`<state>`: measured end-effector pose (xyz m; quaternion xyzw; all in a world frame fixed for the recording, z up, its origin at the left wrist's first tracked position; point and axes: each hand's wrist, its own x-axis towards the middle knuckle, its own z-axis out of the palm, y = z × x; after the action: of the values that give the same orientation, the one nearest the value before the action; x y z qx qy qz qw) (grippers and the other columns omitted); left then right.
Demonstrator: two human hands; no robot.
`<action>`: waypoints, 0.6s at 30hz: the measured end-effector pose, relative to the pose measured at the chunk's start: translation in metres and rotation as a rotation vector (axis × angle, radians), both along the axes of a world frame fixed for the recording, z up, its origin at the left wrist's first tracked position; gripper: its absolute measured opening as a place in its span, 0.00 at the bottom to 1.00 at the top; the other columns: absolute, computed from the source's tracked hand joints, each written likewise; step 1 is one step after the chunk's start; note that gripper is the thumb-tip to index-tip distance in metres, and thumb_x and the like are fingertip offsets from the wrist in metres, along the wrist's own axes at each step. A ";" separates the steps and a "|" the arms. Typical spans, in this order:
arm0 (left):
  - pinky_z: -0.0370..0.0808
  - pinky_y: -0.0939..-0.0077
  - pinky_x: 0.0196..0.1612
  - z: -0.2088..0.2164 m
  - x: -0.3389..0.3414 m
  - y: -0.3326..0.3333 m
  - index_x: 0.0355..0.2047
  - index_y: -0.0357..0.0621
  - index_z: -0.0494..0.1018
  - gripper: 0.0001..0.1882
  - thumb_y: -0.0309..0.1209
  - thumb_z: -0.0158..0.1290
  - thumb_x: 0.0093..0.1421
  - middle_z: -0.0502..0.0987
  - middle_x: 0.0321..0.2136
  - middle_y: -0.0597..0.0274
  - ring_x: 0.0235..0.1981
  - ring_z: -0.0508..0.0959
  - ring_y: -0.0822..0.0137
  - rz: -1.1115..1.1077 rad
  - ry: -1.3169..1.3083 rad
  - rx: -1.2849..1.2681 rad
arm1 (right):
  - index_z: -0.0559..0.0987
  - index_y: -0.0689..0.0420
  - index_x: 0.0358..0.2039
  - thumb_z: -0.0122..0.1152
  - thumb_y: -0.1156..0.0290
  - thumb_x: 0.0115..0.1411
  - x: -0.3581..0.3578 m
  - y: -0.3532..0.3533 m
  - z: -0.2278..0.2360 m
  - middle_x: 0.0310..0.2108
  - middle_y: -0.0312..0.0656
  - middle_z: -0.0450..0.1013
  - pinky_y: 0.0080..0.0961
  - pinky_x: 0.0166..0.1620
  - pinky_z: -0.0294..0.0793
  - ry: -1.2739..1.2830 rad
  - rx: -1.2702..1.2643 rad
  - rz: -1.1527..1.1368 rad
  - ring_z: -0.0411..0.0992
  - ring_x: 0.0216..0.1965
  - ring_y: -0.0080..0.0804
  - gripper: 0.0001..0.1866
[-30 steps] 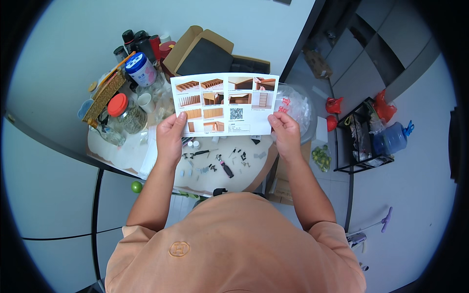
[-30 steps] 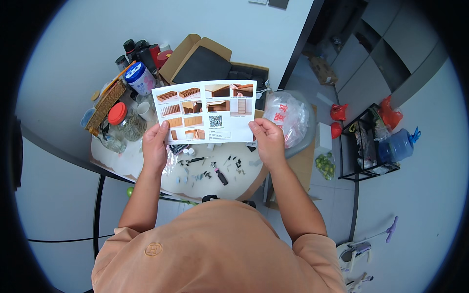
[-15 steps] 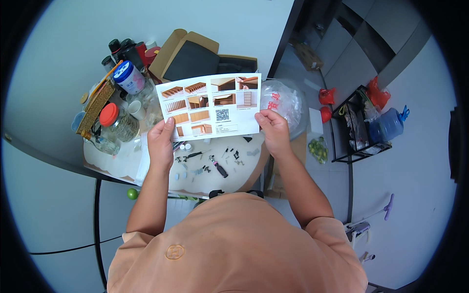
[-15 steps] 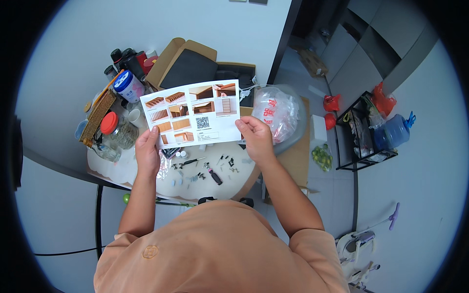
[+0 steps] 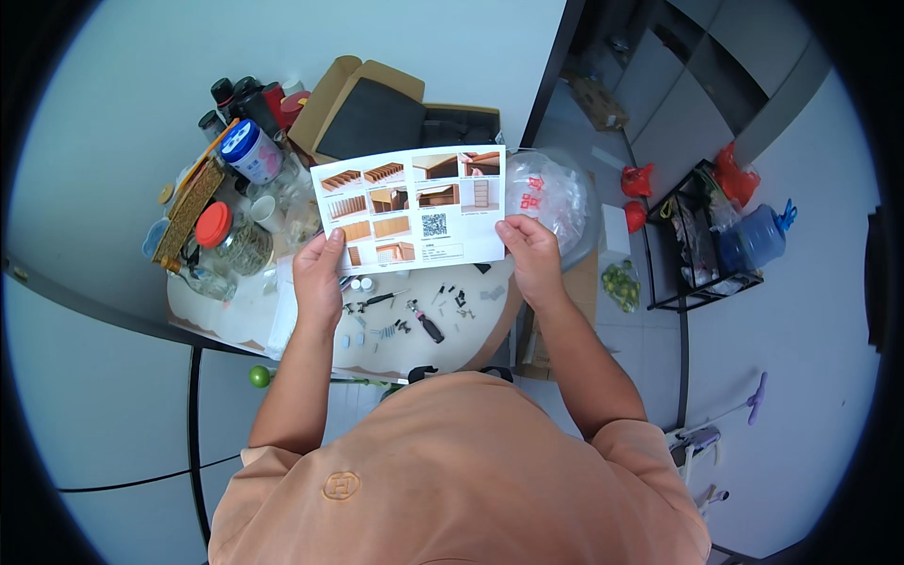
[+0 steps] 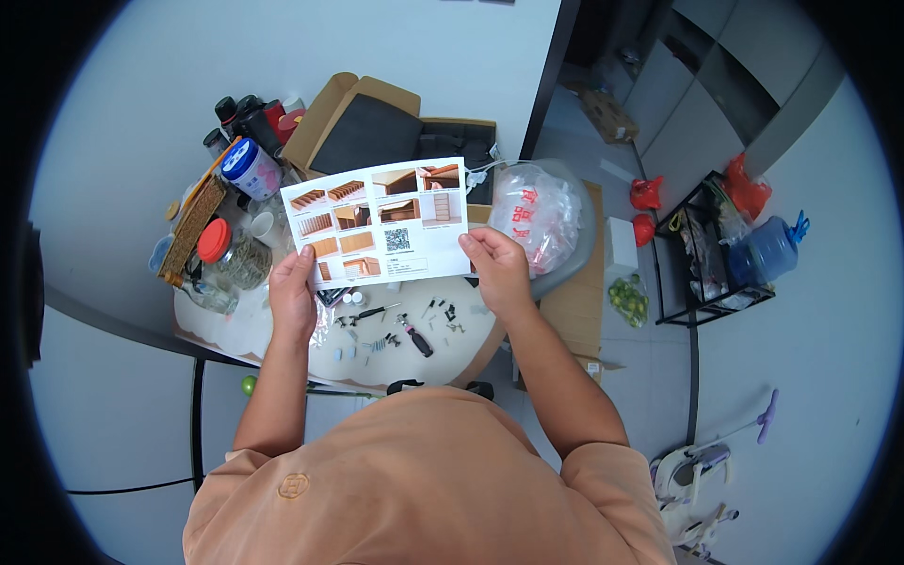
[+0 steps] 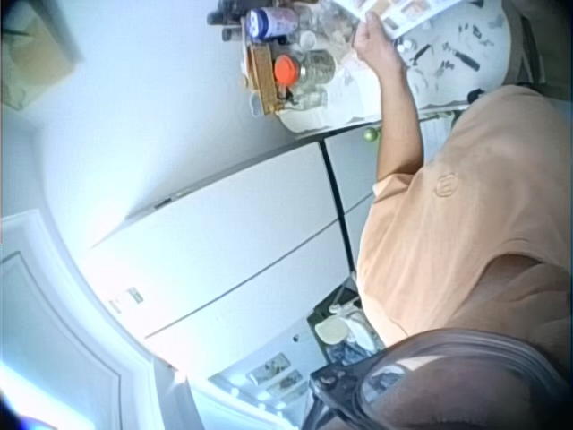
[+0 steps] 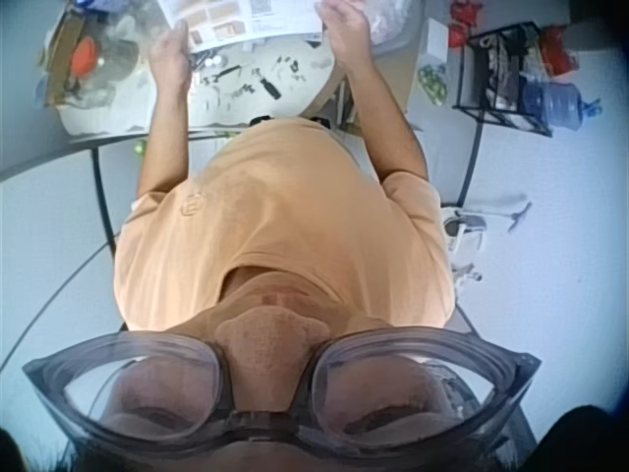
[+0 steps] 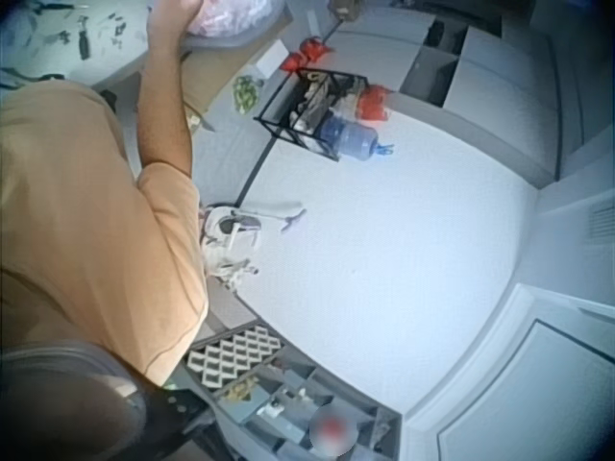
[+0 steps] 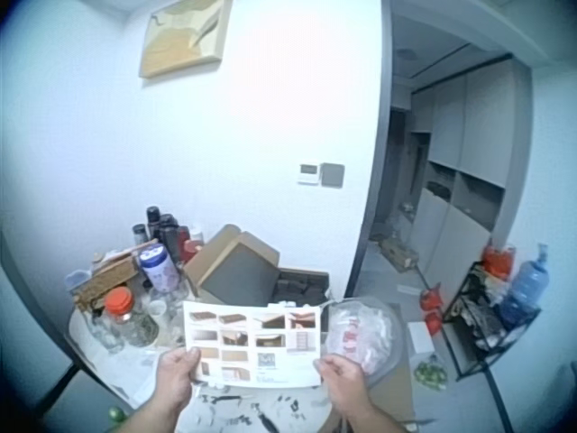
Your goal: The person assembles a wooden shelving unit by reading instruction papers, picking up wooden panels from the floor, and sliding them into the main frame of the cabinet.
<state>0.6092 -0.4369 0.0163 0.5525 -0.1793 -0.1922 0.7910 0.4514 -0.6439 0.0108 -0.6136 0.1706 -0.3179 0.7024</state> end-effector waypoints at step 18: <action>0.69 0.84 0.38 -0.005 0.004 0.001 0.37 0.30 0.71 0.15 0.32 0.45 0.60 0.76 0.33 0.57 0.32 0.74 0.75 0.005 0.040 -0.019 | 0.74 0.63 0.33 0.53 0.71 0.56 0.003 0.003 0.004 0.21 0.30 0.69 0.09 0.25 0.59 0.059 -0.038 -0.012 0.61 0.21 0.11 0.08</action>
<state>0.6128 -0.4361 0.0108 0.5413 -0.1639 -0.1994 0.8003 0.4542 -0.6405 0.0149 -0.6350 0.1888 -0.3071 0.6832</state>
